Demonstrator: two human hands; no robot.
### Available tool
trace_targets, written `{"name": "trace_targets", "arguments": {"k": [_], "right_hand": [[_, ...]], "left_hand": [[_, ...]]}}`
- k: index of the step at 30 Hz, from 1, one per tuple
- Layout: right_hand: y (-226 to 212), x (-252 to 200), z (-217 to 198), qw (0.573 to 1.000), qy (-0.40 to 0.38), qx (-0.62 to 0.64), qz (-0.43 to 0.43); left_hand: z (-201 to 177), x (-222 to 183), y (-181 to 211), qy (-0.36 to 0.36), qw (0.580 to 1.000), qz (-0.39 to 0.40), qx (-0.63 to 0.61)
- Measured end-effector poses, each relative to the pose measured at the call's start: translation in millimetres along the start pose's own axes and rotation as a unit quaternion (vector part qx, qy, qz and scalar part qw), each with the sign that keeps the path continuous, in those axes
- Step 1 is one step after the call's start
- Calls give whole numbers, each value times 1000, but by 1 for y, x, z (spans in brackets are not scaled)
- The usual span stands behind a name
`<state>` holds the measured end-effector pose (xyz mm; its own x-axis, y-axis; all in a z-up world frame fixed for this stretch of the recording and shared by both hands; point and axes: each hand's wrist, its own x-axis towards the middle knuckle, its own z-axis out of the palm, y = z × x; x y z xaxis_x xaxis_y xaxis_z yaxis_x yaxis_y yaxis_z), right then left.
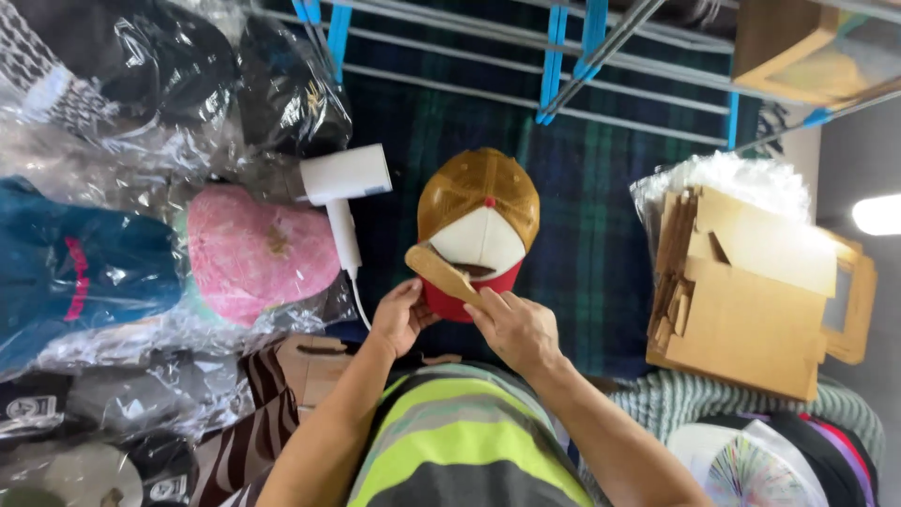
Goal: Using a small wooden brush to clean a baseball cap at a workstation.
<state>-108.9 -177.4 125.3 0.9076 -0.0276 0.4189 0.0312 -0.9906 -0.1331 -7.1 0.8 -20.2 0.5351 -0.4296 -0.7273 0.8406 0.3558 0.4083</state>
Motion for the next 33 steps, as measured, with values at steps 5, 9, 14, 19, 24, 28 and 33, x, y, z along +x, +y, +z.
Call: {"name": "trace_targets", "arguments": {"k": [5, 9, 14, 19, 24, 28, 33], "right_hand": [[-3, -2, 36, 983, 2, -109, -150], [-7, -4, 35, 990, -83, -60, -95], [-9, -17, 7, 952, -250, 117, 133], [-6, -22, 34, 984, -127, 97, 72], [94, -95, 27, 989, -59, 99, 93], [103, -100, 10, 992, -25, 60, 108], [96, -44, 30, 998, 46, 49, -1]], "left_hand": [[3, -8, -5, -7, 1000, -25, -13], [16, -22, 15, -26, 999, -33, -32], [-15, 3, 4, -57, 987, -90, -122], [20, -39, 30, -86, 985, -98, -114], [-1, 3, 1, -57, 995, -33, -74], [5, -1, 5, -45, 998, -23, -48], [4, 0, 1, -33, 999, 2, -6]]}}
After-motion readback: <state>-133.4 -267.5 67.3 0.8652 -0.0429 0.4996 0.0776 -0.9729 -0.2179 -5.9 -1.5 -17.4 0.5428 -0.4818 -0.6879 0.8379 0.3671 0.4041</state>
